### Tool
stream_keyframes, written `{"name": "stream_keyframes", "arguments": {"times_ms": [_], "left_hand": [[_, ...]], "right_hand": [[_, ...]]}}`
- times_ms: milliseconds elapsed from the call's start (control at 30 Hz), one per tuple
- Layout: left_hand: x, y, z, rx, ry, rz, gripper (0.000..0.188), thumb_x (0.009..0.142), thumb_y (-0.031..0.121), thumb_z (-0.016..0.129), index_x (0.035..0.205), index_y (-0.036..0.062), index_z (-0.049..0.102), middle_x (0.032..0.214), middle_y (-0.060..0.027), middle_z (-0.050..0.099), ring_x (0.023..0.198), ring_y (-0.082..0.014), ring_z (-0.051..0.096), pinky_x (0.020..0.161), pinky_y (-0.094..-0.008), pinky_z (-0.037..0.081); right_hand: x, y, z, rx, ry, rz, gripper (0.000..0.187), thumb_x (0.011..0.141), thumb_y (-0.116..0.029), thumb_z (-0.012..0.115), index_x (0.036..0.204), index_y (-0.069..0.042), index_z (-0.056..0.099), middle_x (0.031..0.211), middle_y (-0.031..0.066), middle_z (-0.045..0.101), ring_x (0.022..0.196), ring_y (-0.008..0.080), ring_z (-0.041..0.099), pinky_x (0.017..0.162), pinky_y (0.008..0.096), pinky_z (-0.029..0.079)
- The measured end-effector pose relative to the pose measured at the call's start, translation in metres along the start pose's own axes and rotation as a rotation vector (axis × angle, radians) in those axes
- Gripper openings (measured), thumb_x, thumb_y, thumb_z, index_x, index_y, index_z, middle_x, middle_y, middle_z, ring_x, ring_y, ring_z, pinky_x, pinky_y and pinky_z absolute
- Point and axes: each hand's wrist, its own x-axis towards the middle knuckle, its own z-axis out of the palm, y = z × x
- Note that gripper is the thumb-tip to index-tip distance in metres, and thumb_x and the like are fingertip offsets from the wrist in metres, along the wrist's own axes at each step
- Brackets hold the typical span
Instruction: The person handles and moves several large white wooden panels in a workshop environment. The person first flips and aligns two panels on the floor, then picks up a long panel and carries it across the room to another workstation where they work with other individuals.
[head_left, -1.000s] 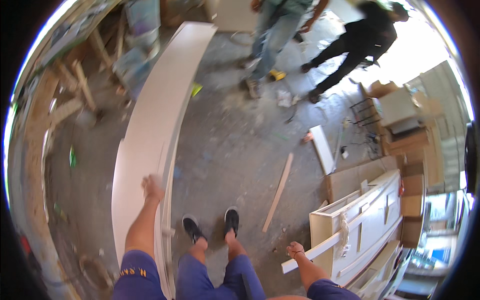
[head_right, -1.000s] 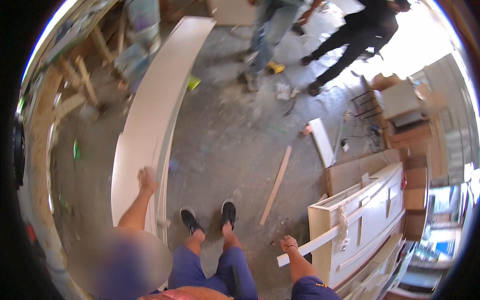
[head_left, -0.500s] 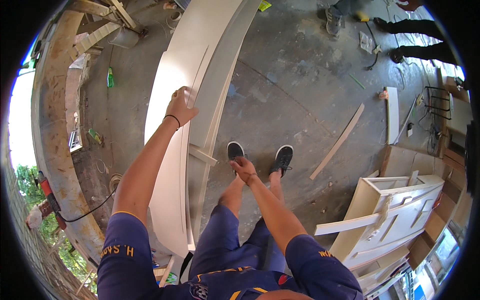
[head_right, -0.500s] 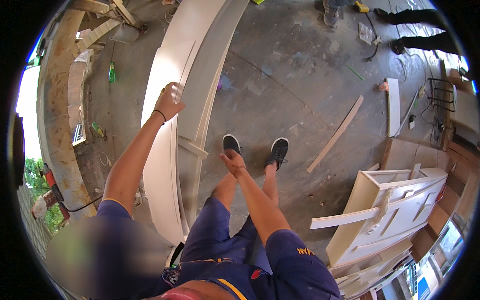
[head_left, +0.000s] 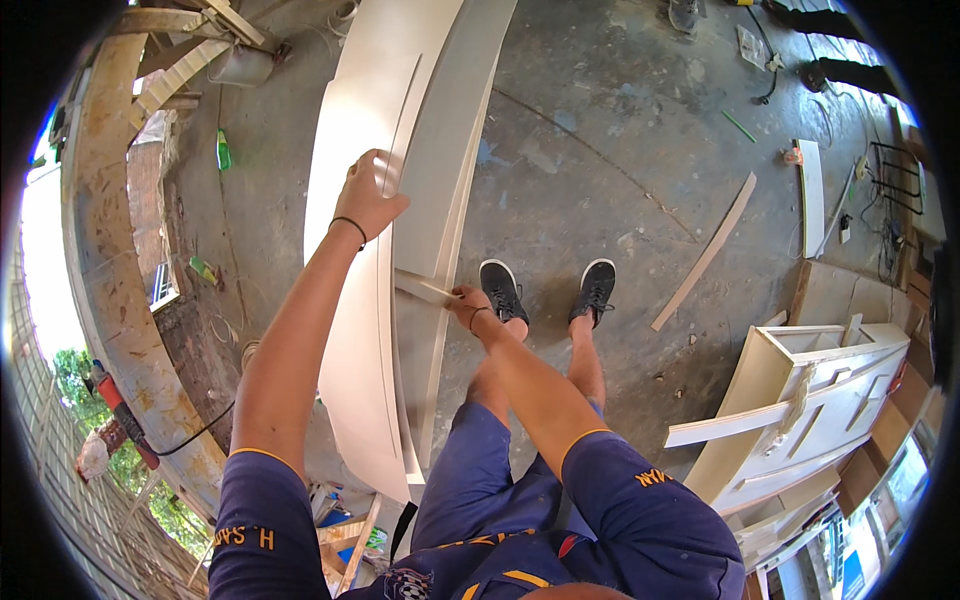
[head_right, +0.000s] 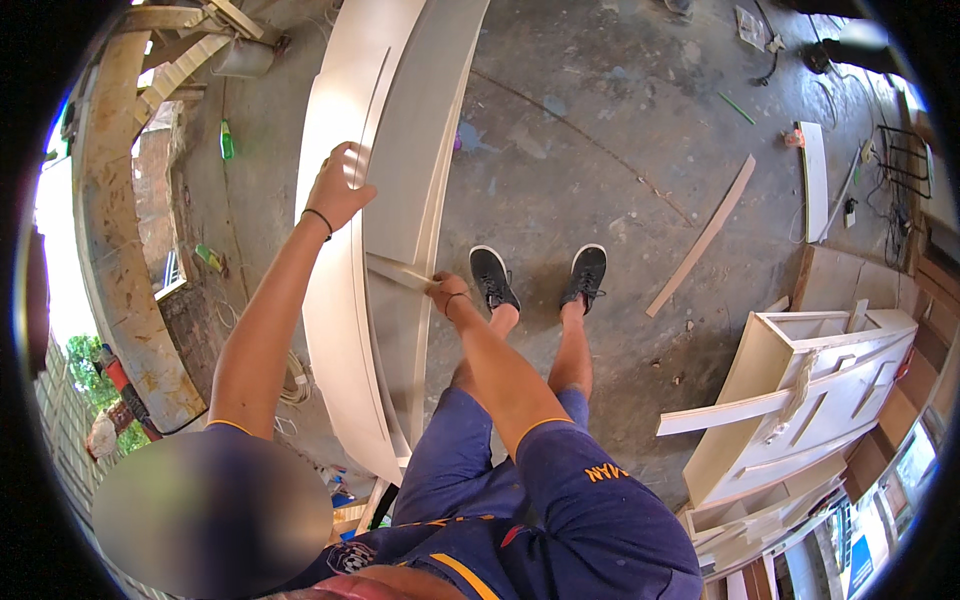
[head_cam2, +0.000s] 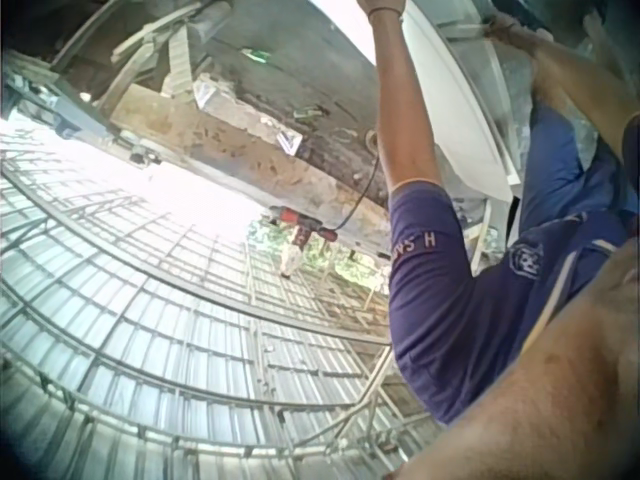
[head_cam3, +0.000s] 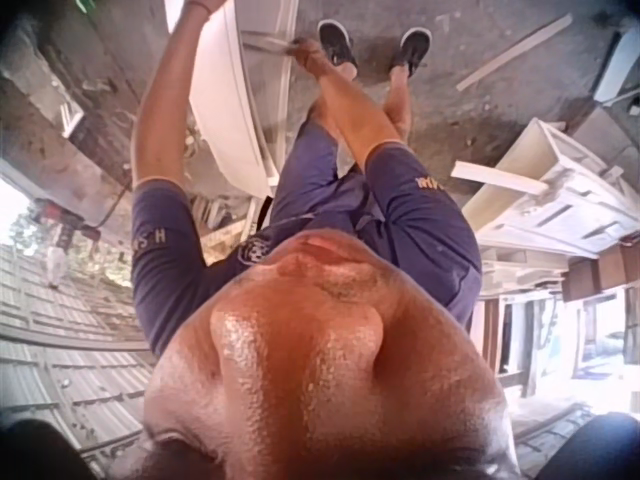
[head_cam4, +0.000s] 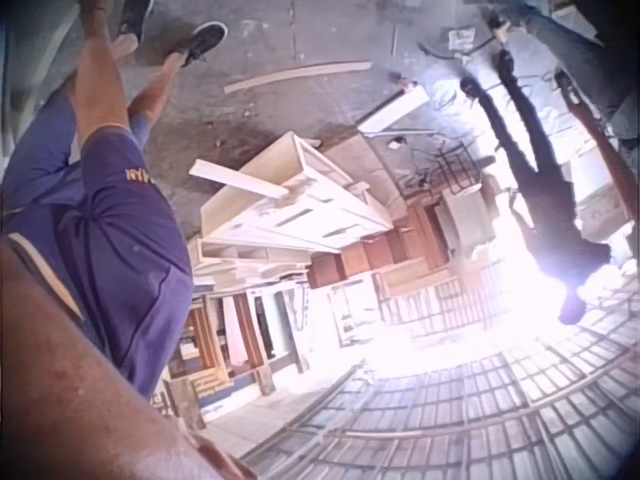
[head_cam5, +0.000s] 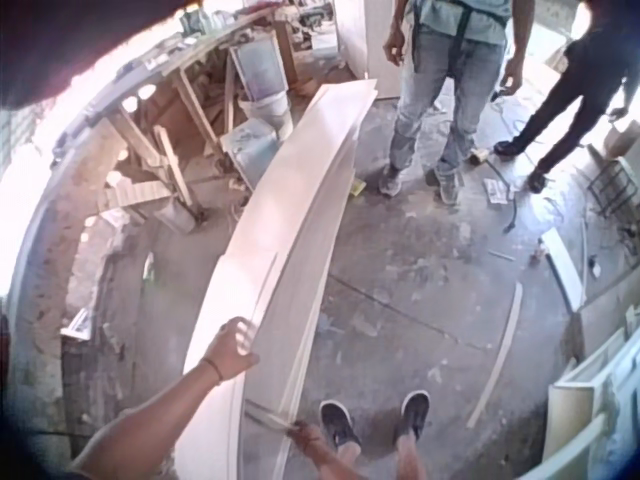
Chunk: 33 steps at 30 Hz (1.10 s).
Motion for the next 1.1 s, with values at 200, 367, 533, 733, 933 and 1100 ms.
{"name": "stream_keyframes", "arguments": {"times_ms": [200, 367, 533, 733, 933, 1100], "left_hand": [[-0.001, 0.003, 0.001, 0.012, 0.013, 0.038, 0.072, 0.063, 0.019, 0.064, 0.127, 0.0054, 0.033, 0.115, -0.0190, 0.047, 0.103, -0.0310, 0.049, 0.087, -0.0366, 0.042], [-0.002, 0.007, -0.002, -0.018, -0.008, 0.009, 0.072, 0.064, 0.020, 0.064, 0.127, 0.0057, 0.032, 0.117, -0.0192, 0.046, 0.105, -0.0315, 0.048, 0.088, -0.0370, 0.042], [-0.003, 0.012, -0.007, 0.001, -0.025, -0.016, 0.069, 0.063, 0.018, 0.062, 0.124, 0.0028, 0.034, 0.119, -0.0184, 0.043, 0.110, -0.0311, 0.046, 0.091, -0.0362, 0.042], [-0.003, 0.005, -0.001, -0.033, -0.006, 0.006, 0.073, 0.064, 0.020, 0.065, 0.127, 0.0050, 0.032, 0.119, -0.0198, 0.044, 0.107, -0.0316, 0.047, 0.088, -0.0368, 0.042], [-0.003, 0.002, 0.005, -0.002, 0.019, -0.021, 0.074, 0.063, 0.019, 0.065, 0.127, 0.0038, 0.032, 0.121, -0.0204, 0.041, 0.108, -0.0329, 0.047, 0.090, -0.0374, 0.042], [0.000, 0.006, 0.011, -0.036, 0.000, -0.020, 0.073, 0.062, 0.018, 0.065, 0.125, 0.0008, 0.033, 0.123, -0.0221, 0.039, 0.109, -0.0365, 0.046, 0.090, -0.0387, 0.043]], "right_hand": [[0.008, 0.018, 0.008, 0.232, 0.131, -0.045, 0.027, 0.077, -0.019, 0.058, 0.096, -0.001, 0.061, 0.081, 0.0095, 0.062, 0.075, 0.0182, 0.059, 0.065, 0.0279, 0.047], [0.005, 0.020, 0.020, 0.861, 0.327, 0.063, 0.019, 0.079, -0.016, 0.051, 0.092, -0.004, 0.058, 0.082, 0.0093, 0.061, 0.075, 0.0177, 0.059, 0.060, 0.0300, 0.050], [0.005, 0.037, -0.008, 0.994, 0.467, 0.031, 0.021, 0.080, -0.010, 0.051, 0.101, -0.008, 0.049, 0.086, 0.0075, 0.056, 0.072, 0.0182, 0.056, 0.058, 0.0300, 0.050], [-0.001, 0.039, -0.060, 1.282, 0.545, -0.014, 0.023, 0.080, -0.010, 0.057, 0.101, -0.007, 0.049, 0.082, 0.0060, 0.054, 0.060, 0.0154, 0.053, 0.047, 0.0258, 0.046], [-0.025, 0.041, -0.106, 1.334, 0.452, -0.099, 0.023, 0.080, -0.018, 0.059, 0.100, -0.010, 0.051, 0.083, 0.0025, 0.051, 0.072, 0.0157, 0.051, 0.056, 0.0289, 0.040], [-0.041, 0.044, -0.139, 1.331, 0.424, -0.149, 0.032, 0.081, -0.021, 0.058, 0.109, -0.010, 0.047, 0.087, 0.0018, 0.050, 0.077, 0.0153, 0.049, 0.060, 0.0294, 0.040]]}}
